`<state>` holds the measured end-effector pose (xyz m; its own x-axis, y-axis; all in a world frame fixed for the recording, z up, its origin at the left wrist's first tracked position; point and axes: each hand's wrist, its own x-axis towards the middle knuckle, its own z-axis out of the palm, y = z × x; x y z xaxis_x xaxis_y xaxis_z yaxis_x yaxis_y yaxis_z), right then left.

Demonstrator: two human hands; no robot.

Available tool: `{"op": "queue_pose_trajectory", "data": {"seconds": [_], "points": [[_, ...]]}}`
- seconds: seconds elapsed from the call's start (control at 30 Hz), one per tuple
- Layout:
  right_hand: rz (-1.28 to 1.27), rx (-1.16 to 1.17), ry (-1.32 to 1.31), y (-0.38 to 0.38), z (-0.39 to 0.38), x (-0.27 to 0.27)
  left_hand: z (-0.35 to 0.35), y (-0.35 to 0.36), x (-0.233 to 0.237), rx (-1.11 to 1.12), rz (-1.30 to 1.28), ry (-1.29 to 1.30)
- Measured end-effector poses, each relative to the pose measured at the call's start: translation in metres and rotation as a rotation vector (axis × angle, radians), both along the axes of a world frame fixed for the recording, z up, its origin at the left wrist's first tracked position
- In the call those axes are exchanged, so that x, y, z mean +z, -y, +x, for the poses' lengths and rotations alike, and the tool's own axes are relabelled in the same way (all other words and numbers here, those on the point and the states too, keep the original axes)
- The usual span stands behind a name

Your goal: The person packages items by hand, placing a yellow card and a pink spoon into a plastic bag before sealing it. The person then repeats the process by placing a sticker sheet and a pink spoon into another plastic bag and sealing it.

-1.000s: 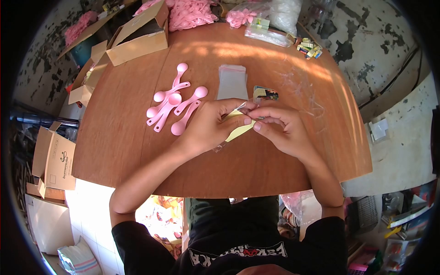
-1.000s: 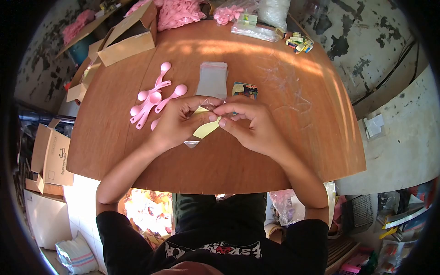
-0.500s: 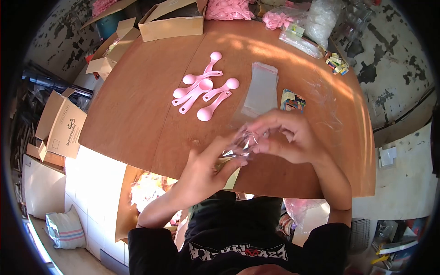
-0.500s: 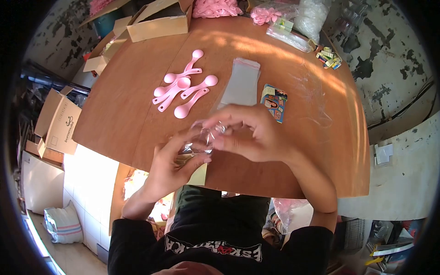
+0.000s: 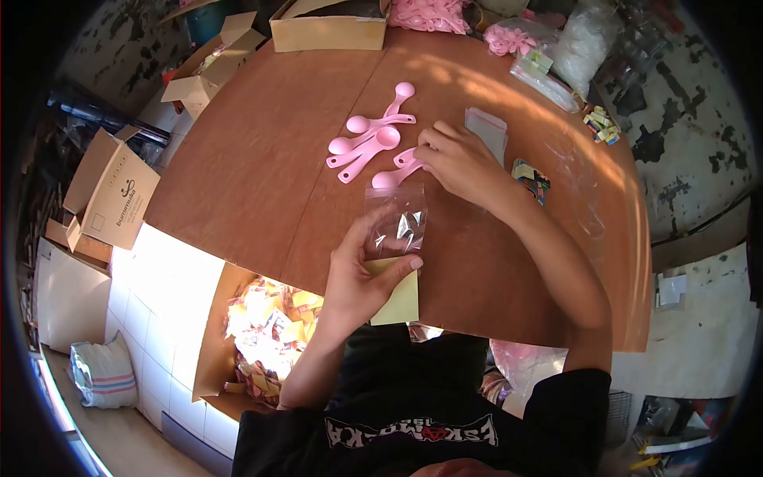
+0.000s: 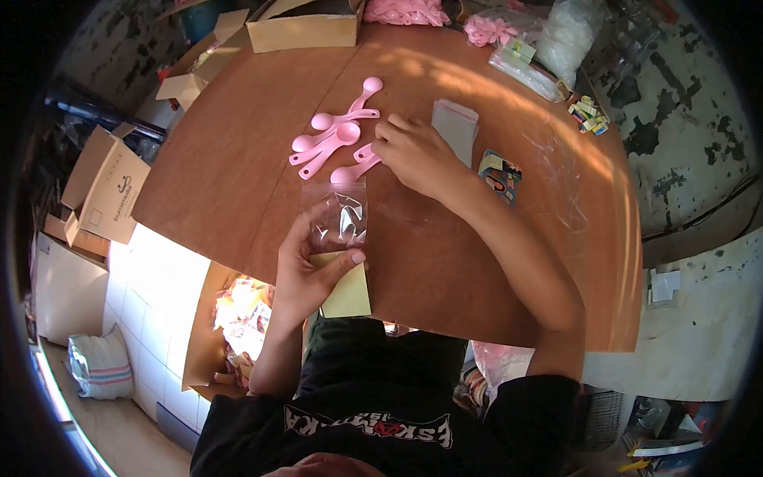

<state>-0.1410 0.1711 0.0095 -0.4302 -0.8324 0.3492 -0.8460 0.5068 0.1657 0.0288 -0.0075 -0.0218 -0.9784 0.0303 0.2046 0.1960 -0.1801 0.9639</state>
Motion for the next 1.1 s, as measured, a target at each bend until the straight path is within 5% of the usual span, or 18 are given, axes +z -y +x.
{"op": "queue_pose_trajectory", "data": {"seconds": [0.27, 0.33, 0.43, 0.67, 1.1], "points": [[-0.14, -0.011, 0.058, -0.019, 0.013, 0.012, -0.001, 0.0, 0.0, -0.062, 0.05, -0.024], [-0.419, -0.126, 0.546, -0.026, 0.018, 0.018, 0.0, 0.001, -0.002, -0.076, 0.072, -0.009], [-0.737, -0.114, 0.889, -0.038, 0.033, 0.036, -0.001, 0.001, 0.001, -0.096, 0.091, -0.01], [-1.244, -0.057, 0.85, -0.075, 0.091, 0.068, -0.001, -0.017, 0.006, -0.116, 0.024, -0.064], [-1.169, -0.181, 0.779, -0.109, 0.118, 0.055, 0.005, -0.042, 0.012, -0.441, 0.091, -0.074]]}}
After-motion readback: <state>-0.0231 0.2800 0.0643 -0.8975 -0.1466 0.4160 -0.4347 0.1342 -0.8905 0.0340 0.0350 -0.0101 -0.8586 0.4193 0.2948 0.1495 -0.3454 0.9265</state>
